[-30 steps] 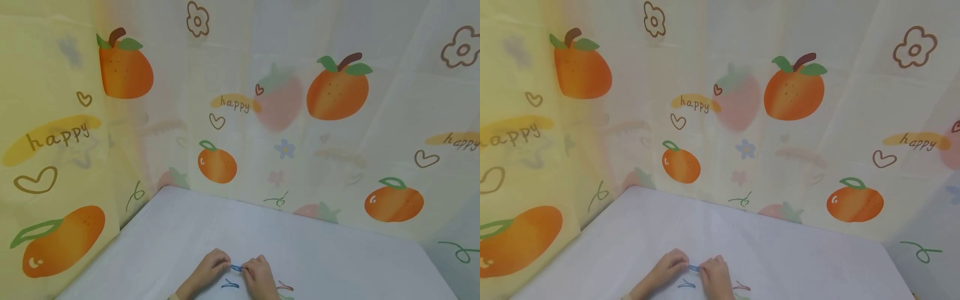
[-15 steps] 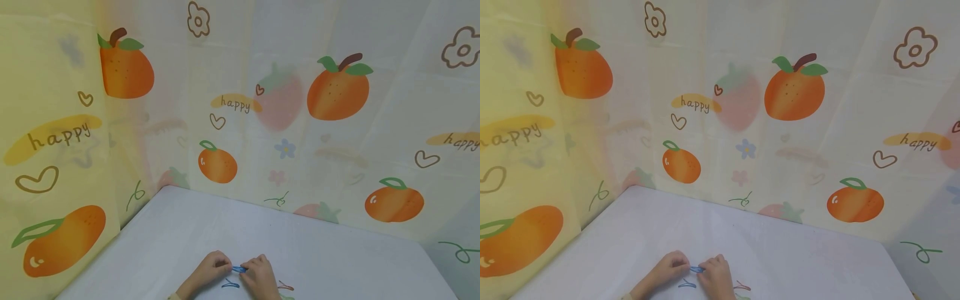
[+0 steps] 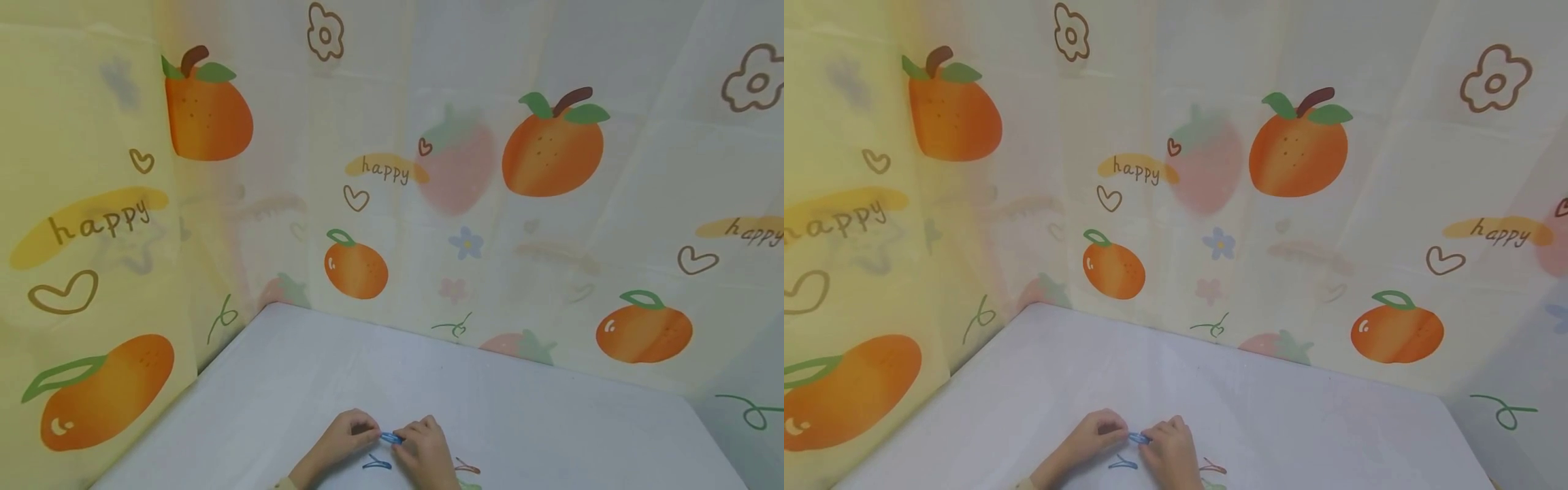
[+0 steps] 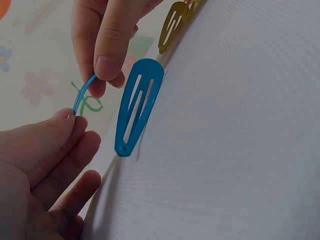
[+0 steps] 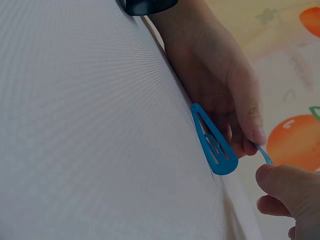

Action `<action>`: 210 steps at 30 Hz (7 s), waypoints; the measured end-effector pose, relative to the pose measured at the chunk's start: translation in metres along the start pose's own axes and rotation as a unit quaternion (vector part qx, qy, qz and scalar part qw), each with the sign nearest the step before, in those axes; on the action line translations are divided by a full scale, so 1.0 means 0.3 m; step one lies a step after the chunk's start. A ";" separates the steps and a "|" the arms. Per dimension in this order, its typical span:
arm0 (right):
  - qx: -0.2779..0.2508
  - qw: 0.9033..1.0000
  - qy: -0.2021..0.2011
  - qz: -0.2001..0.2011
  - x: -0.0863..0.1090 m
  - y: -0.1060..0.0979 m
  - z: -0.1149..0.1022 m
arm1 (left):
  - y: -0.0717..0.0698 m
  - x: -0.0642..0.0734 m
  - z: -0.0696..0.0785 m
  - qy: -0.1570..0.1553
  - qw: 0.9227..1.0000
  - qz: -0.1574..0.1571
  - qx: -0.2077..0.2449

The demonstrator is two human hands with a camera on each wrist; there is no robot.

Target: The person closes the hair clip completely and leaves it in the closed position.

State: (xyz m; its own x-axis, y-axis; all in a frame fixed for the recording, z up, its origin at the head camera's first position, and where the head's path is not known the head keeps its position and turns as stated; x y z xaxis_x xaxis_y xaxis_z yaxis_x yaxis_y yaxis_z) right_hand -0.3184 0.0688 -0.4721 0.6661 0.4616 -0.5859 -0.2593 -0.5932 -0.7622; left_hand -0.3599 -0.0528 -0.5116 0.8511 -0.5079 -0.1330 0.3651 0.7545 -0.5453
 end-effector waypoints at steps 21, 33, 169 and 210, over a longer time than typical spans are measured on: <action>0.000 1.000 0.009 0.000 -0.005 -0.007 0.002 | -0.041 0.040 0.103 0.214 0.958 0.117 -0.150; -0.010 1.000 0.003 -0.012 0.003 0.007 0.009 | -0.035 0.045 0.114 0.225 0.958 0.111 -0.140; -0.003 0.999 0.038 -0.027 0.110 -0.123 0.122 | -0.008 0.012 0.186 0.232 0.948 0.125 -0.178; -0.001 1.000 0.005 0.006 0.106 -0.173 0.092 | 0.141 -0.017 0.223 0.138 0.961 0.135 -0.198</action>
State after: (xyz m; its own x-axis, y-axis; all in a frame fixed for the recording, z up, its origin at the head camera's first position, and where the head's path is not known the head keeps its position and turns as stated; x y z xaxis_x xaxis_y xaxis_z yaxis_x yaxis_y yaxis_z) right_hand -0.3031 0.1325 -0.4587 0.6696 0.4480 -0.5924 -0.2666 -0.5994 -0.7547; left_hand -0.3236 0.0093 -0.4786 0.7426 -0.4477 -0.4981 -0.0740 0.6844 -0.7254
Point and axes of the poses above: each hand's wrist, its own x-axis away from the middle knuckle, its own y-axis out of the palm, z = x × y, the point moved 9 cm from there along -x, towards the middle knuckle, and after that the axes turned 10 degrees about -z, right-handed, at the moved point
